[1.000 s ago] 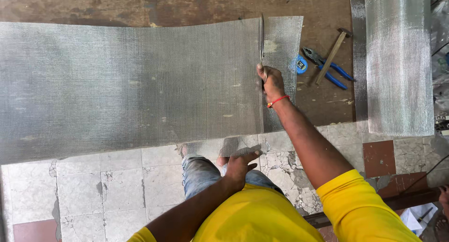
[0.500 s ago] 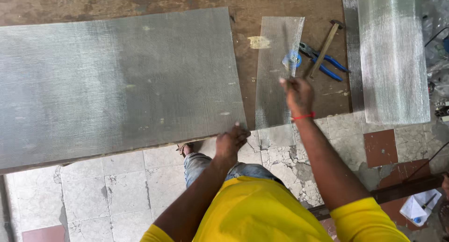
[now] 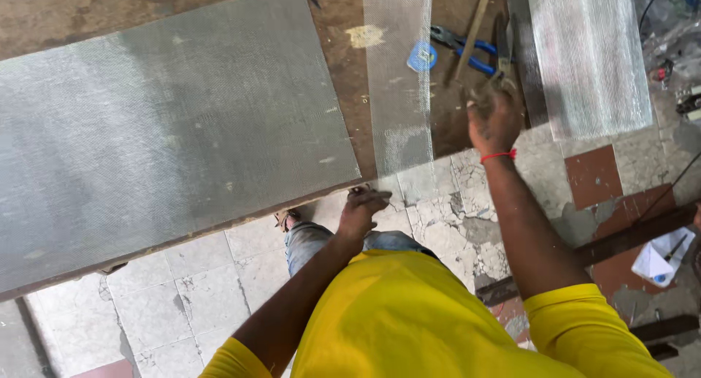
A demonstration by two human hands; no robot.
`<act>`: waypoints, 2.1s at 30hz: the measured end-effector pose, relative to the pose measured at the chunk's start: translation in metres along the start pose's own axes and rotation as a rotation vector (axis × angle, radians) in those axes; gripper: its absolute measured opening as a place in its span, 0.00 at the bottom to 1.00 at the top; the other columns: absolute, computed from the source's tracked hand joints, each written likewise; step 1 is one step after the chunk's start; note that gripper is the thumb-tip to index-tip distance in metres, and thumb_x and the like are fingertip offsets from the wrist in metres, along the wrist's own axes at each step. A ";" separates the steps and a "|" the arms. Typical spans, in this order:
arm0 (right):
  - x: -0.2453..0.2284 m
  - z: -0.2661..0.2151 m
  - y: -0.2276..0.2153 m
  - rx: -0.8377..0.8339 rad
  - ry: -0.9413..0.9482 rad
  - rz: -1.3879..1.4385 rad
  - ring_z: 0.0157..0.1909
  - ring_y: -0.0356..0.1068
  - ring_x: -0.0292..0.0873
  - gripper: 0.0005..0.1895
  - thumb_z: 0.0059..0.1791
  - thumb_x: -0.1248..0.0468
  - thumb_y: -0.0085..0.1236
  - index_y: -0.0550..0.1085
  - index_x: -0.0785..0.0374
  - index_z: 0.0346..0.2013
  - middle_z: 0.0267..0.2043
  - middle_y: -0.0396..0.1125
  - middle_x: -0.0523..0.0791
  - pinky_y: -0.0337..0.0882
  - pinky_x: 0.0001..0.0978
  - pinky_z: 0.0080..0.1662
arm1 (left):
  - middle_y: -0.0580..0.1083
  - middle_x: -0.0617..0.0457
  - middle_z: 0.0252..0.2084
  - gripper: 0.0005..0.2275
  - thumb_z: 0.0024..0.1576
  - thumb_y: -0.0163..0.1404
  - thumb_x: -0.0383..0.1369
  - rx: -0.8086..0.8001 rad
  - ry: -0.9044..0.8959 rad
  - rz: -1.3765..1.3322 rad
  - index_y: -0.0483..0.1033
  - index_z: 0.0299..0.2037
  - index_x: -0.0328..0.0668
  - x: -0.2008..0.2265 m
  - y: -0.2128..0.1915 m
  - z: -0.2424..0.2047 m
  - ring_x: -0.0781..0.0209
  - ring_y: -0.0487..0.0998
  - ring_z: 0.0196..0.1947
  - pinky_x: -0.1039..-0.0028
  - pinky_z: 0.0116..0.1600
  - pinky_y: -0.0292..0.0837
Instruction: The person measures a window frame and a sheet of metal mesh using a tape measure, then cuts the mesh to size with scissors. The person trims the edges and folds the corners of the cut mesh piece on a wooden workbench.
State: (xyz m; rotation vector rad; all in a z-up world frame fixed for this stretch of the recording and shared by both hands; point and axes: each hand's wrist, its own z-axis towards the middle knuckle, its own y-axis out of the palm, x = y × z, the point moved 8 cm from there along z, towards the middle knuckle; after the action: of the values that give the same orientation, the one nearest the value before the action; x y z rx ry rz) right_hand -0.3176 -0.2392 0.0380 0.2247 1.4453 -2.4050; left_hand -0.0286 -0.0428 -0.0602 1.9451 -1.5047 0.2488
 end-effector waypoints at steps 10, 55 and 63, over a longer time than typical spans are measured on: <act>-0.038 -0.040 0.068 -0.514 0.557 0.837 0.37 0.67 0.35 0.16 0.52 0.56 0.67 0.77 0.67 0.39 0.33 0.70 0.41 0.67 0.31 0.41 | 0.80 0.54 0.39 0.15 0.57 0.55 0.23 -0.254 0.312 0.106 0.82 0.55 0.38 0.033 0.022 -0.020 0.66 0.75 0.41 0.77 0.49 0.72; -0.066 -0.148 0.015 -0.305 0.903 1.662 0.38 0.71 0.40 0.06 0.54 0.63 0.56 0.75 0.63 0.41 0.39 0.72 0.46 0.69 0.30 0.39 | 0.57 0.45 0.73 0.33 0.46 0.61 0.52 0.251 0.716 1.847 0.71 0.64 0.56 0.186 -0.106 -0.049 0.40 0.52 0.74 0.28 0.69 0.46; -0.255 -0.274 0.034 -0.150 1.318 1.572 0.24 0.63 0.34 0.12 0.57 0.56 0.55 0.74 0.60 0.35 0.27 0.67 0.41 0.61 0.23 0.26 | 0.57 0.43 0.72 0.32 0.46 0.61 0.53 0.157 0.770 1.822 0.73 0.62 0.56 0.194 -0.104 -0.042 0.36 0.53 0.72 0.25 0.66 0.45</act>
State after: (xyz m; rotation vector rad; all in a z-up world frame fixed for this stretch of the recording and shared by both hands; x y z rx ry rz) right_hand -0.0763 0.0360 -0.0442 2.1236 0.9063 -0.6536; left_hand 0.1387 -0.1588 0.0333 -0.1219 -2.1099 1.5952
